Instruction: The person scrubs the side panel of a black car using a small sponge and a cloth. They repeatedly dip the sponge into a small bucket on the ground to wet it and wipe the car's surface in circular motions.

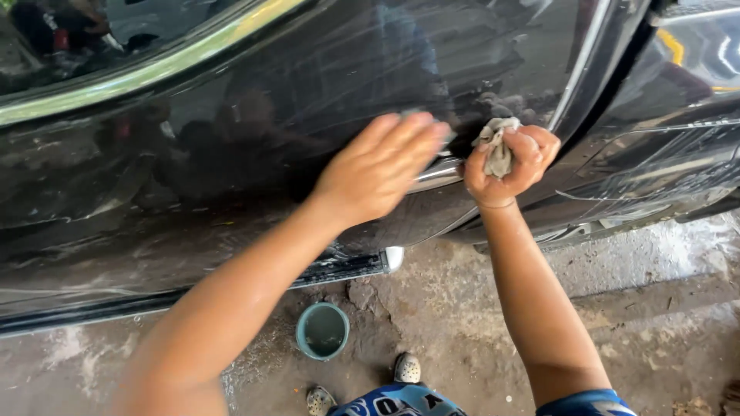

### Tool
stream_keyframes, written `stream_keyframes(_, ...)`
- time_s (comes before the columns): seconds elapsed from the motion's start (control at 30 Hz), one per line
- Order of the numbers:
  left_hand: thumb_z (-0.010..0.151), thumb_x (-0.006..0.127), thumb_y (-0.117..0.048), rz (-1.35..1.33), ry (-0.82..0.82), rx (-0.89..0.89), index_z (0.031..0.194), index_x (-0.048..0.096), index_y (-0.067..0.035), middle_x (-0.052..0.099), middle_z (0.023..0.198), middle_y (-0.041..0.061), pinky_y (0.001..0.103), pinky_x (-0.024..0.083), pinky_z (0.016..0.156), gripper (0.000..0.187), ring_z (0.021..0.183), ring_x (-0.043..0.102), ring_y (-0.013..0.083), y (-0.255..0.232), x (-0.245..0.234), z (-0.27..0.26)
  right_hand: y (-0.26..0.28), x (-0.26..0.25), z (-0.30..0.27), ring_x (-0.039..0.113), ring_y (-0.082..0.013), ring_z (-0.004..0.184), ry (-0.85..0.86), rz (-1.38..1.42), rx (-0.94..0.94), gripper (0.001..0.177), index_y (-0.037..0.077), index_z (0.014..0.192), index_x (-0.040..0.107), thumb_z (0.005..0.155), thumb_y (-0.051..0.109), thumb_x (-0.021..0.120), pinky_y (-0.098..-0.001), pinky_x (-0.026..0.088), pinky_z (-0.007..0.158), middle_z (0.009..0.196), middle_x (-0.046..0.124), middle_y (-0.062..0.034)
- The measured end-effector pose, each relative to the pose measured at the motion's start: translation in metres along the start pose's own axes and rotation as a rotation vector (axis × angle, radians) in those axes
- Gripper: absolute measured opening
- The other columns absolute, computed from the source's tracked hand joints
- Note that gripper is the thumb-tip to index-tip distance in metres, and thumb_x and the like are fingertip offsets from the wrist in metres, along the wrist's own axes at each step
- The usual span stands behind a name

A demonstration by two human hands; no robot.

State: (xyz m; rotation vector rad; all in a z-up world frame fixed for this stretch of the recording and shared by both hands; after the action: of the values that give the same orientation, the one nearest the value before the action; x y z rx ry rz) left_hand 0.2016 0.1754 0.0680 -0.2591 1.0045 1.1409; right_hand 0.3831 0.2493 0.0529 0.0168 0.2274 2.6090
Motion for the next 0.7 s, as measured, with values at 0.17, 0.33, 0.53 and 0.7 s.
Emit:
stream_keyframes(0.17, 0.105, 0.064, -0.025, 0.219, 0.009, 0.1, 0.162, 0.045, -0.015, 0.033, 0.17, -0.001, 0.039, 0.017, 0.132, 0.06, 0.159, 0.023, 0.0179, 0.007, -0.004, -0.037, 0.0, -0.003, -0.005, 0.055, -0.0311, 0.098, 0.037, -0.007, -0.002, 0.028, 0.008, 0.111, 0.057, 0.09, 0.011, 0.075, -0.0434, 0.048, 0.09, 0.104, 0.055, -0.0138)
stream_keyframes(0.33, 0.102, 0.065, -0.041, 0.208, 0.091, -0.089, 0.162, 0.046, -0.016, 0.03, 0.171, -0.001, 0.046, 0.01, 0.129, 0.068, 0.159, 0.018, 0.0219, 0.033, -0.015, -0.116, -0.008, 0.001, -0.006, 0.054, -0.0303, 0.1, -0.003, 0.013, 0.03, 0.027, 0.008, 0.11, 0.056, 0.089, 0.014, 0.072, -0.0436, 0.047, 0.091, 0.105, 0.053, -0.0131)
stream_keyframes(0.53, 0.107, 0.06, -0.044, 0.062, 0.101, 0.005, 0.165, 0.042, -0.013, 0.029, 0.173, -0.001, 0.042, 0.006, 0.133, 0.068, 0.161, 0.018, 0.0202, 0.003, 0.008, -0.01, -0.009, -0.002, -0.007, 0.053, -0.029, 0.099, -0.024, 0.029, 0.0, 0.026, 0.007, 0.11, 0.056, 0.09, 0.014, 0.072, -0.0427, 0.046, 0.088, 0.105, 0.053, -0.0137)
stream_keyframes(0.7, 0.105, 0.056, -0.045, 0.076, 0.147, -0.093, 0.165, 0.038, -0.015, 0.024, 0.174, -0.002, 0.041, 0.002, 0.132, 0.069, 0.16, 0.01, 0.0181, 0.03, 0.007, -0.081, -0.011, 0.001, -0.011, 0.052, -0.0295, 0.101, -0.02, 0.023, -0.002, 0.025, 0.006, 0.11, 0.055, 0.092, 0.015, 0.071, -0.0432, 0.045, 0.091, 0.104, 0.051, -0.0127)
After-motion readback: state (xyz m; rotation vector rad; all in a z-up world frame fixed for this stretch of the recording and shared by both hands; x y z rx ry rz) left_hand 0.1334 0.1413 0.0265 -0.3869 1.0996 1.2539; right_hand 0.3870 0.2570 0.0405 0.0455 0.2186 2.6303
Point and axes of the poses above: each hand's wrist, its own z-axis towards the middle knuckle, its own x-axis out of the palm, y = z × x, the point moved 10 cm from there along z, towards the middle knuckle
